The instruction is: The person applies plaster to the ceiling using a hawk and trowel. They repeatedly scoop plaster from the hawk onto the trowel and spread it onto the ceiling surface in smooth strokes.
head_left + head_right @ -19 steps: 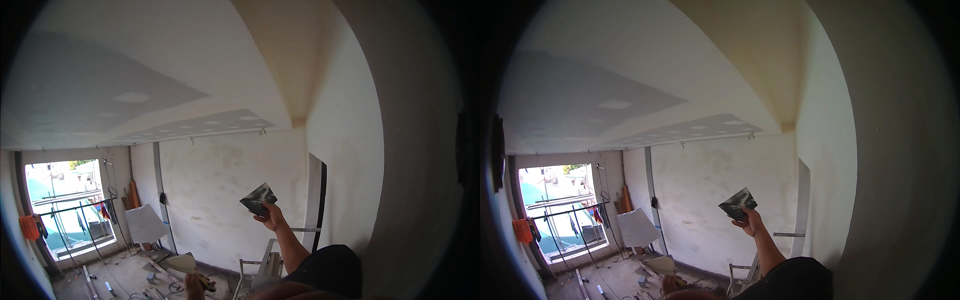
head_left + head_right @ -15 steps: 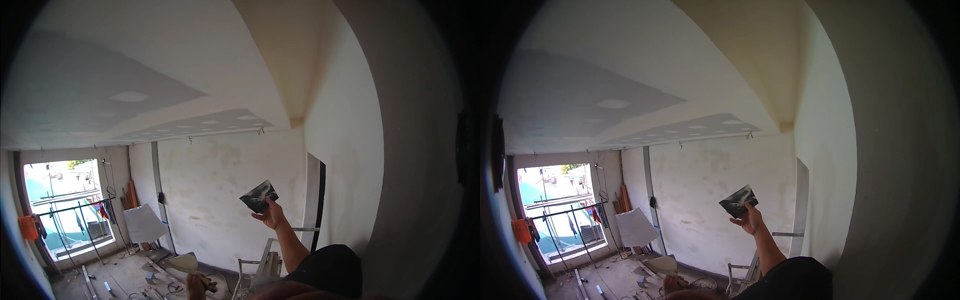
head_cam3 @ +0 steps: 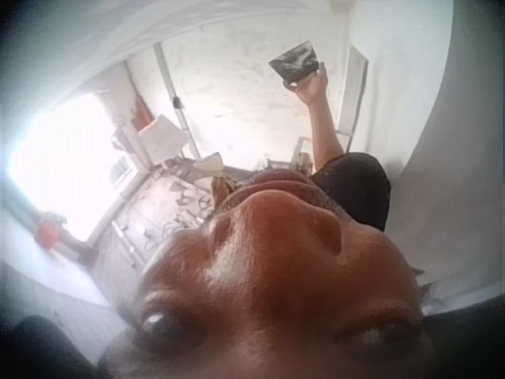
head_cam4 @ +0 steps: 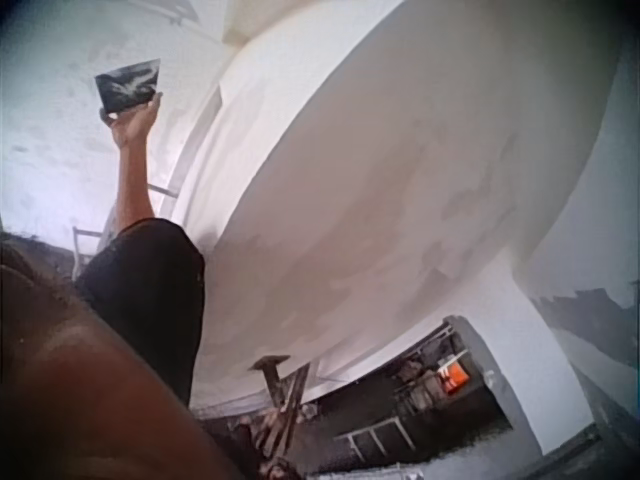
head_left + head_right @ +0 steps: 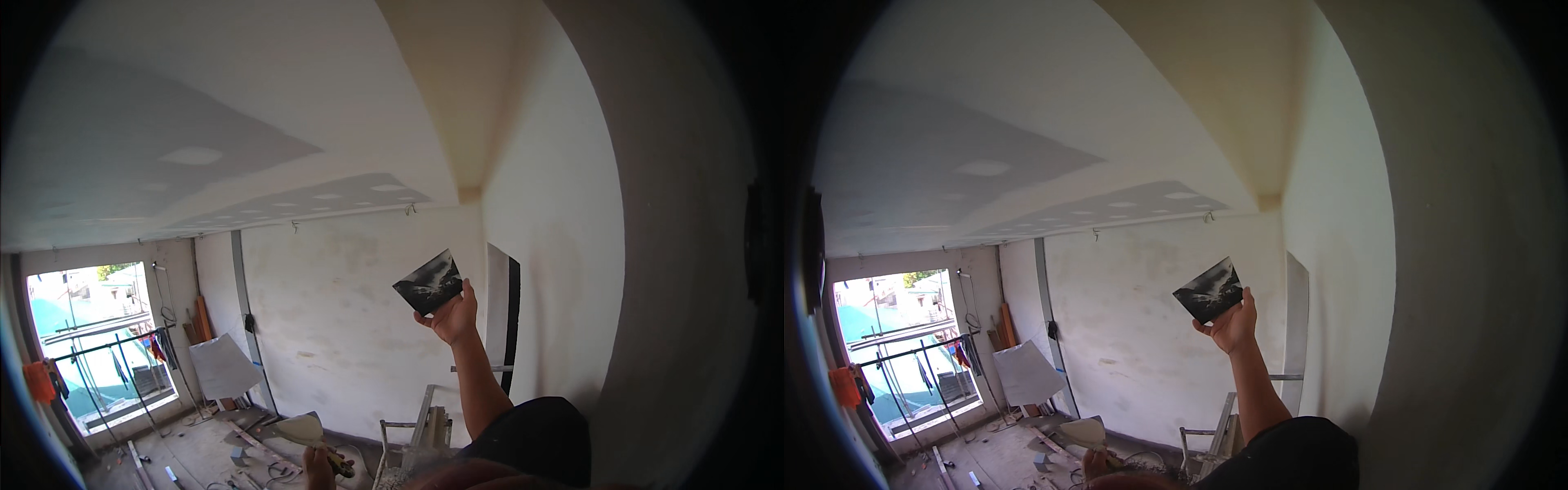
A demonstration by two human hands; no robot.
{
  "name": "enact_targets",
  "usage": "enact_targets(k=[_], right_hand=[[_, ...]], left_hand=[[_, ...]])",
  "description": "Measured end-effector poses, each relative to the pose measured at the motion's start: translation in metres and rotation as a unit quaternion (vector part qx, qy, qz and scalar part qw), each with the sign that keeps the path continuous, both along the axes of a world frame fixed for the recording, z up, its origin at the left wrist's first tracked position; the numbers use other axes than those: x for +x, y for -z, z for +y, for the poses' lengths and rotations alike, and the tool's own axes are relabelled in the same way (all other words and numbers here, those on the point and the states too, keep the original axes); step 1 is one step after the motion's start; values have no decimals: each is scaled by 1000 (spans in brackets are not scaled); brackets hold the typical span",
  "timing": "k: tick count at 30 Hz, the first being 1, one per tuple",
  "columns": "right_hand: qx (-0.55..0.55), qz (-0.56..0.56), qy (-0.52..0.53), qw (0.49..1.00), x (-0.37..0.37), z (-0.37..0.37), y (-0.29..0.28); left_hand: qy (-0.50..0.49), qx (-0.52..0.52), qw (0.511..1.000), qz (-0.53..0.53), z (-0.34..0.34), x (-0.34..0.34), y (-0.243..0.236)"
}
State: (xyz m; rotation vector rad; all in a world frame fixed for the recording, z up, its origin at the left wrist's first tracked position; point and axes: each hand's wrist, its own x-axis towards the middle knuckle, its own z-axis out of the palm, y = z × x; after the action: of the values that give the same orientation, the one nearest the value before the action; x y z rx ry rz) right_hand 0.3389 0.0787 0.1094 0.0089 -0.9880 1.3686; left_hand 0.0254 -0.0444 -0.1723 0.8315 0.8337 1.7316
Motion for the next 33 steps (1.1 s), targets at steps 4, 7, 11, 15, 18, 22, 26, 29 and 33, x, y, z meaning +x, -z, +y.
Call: enact_targets(k=[4,7,11,15,18,22,26,29,33], right_hand=[[93,63,60,992,-12,-43,-12],[160,108,109,975,-25,-72,-17],[160,177,147,960,-41,-94,-22],[63,220,140,963,-47,-101,-31],[84,214,137,963,-52,-105,-28],[168,237,202,935,-71,-107,-20],[302,224,372,848,-76,-90,-21],[421,182,525,717,-91,-114,-41],[507,136,624,579,-99,-147,-84]], left_hand=[[24,10,1000,-8,-13,-12,13],[25,-14,1000,-4,-24,-20,15],[30,-42,999,-4,-34,-34,13],[51,-31,998,0,-30,-40,16],[63,-25,998,4,-29,-45,21],[77,-15,997,6,-21,-55,43],[99,6,995,5,-3,-57,65],[121,37,992,-9,20,-64,95],[170,85,981,-49,50,-68,118]])
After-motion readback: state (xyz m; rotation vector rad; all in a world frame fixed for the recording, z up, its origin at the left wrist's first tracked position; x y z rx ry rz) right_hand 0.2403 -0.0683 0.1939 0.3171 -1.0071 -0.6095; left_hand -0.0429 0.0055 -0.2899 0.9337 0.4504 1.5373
